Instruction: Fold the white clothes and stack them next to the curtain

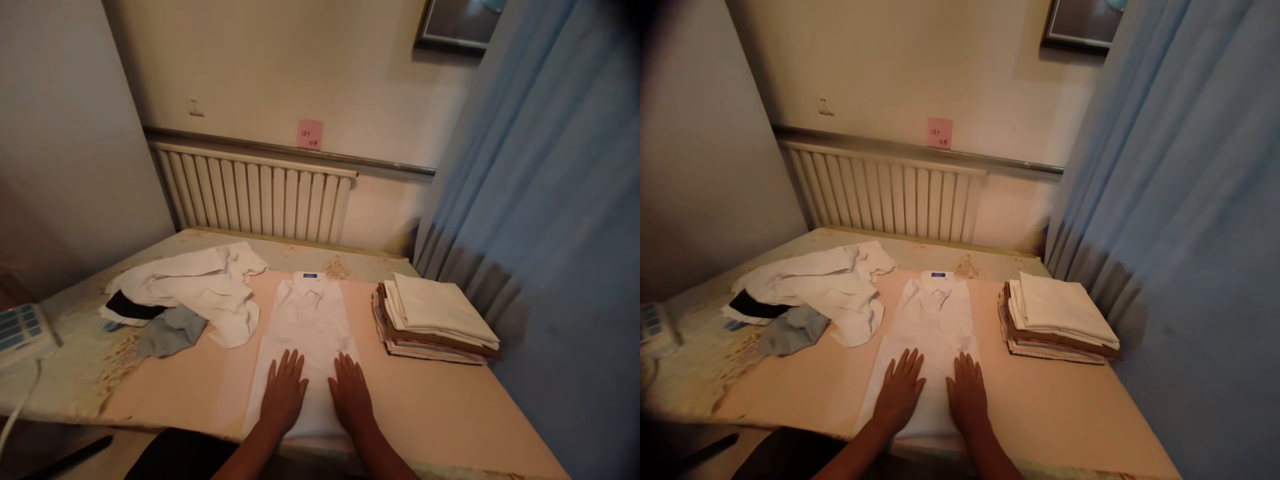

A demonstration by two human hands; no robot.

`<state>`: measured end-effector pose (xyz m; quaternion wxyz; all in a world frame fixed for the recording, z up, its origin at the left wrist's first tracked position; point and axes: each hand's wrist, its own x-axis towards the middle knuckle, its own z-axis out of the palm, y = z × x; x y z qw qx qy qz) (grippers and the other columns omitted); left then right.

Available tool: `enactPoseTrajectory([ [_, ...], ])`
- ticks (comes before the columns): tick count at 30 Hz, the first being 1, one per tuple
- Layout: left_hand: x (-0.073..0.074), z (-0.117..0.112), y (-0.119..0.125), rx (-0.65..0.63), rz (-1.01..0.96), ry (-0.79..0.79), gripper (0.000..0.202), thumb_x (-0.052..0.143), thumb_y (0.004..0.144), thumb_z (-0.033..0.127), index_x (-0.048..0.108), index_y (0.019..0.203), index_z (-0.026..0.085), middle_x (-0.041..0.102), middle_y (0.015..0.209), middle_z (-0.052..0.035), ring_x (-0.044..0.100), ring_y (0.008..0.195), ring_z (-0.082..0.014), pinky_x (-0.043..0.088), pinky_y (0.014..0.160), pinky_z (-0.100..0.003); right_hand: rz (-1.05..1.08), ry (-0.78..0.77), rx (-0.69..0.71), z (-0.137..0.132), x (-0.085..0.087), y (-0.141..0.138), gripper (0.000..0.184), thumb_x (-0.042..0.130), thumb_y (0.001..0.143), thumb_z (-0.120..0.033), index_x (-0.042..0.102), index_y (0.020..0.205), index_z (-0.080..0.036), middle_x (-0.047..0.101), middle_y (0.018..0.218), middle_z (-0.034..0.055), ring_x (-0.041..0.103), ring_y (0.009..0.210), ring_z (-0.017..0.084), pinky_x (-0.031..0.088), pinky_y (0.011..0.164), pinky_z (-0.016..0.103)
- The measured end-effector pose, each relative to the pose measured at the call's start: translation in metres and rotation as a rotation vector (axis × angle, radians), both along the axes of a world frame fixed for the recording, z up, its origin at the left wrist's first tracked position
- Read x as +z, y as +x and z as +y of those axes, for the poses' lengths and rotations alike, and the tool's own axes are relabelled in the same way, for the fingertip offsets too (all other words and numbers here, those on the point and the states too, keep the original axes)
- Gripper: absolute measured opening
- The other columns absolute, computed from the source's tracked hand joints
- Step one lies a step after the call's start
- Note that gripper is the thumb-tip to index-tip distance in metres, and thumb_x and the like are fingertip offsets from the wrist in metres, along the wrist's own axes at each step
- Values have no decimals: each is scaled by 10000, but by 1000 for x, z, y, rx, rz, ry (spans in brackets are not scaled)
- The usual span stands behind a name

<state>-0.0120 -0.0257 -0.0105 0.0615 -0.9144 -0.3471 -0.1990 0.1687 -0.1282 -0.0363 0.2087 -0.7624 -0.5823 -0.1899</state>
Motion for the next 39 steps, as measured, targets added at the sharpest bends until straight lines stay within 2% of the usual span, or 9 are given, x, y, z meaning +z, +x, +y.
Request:
enactPoseTrajectory([
  [8,9,-1,-3,1,-18,32,473,402,934,313,463,1394,219,458,1469,-53,349,1387,-280,284,1114,-520,26,-21,-14,0,5,-1,418,416,961,-350,558,1298,-147,501,1414,119,410,1344,271,269,1127,450],
  [28,15,-6,-2,19,-62,-74,450,373,954,320,489,1379,225,469,1459,-52,342,1393,-256,233,1146,-496,49,-28,-12,-3,7,3,375,422,953,-268,598,1253,-127,549,1365,124,455,1311,254,294,1115,430],
  [32,14,-5,-2,15,-58,-59,454,368,954,308,484,1383,214,472,1455,-63,346,1390,-265,237,1139,-510,94,-26,-52,5,3,-14,377,432,945,-254,607,1242,-102,584,1321,141,481,1289,255,324,1101,414],
  [36,13,-5,-3,12,-52,-50,457,369,951,306,484,1383,213,476,1452,-65,352,1386,-267,256,1129,-513,94,-15,40,9,-2,-45,386,462,935,-283,585,1275,-147,549,1365,126,433,1330,252,287,1128,433],
  [39,14,-5,-3,12,-47,-51,458,359,953,298,483,1384,206,474,1454,-64,347,1388,-266,254,1130,-512,64,13,86,6,-3,-55,401,440,942,-276,552,1305,-149,527,1390,120,398,1355,246,257,1143,457],
])
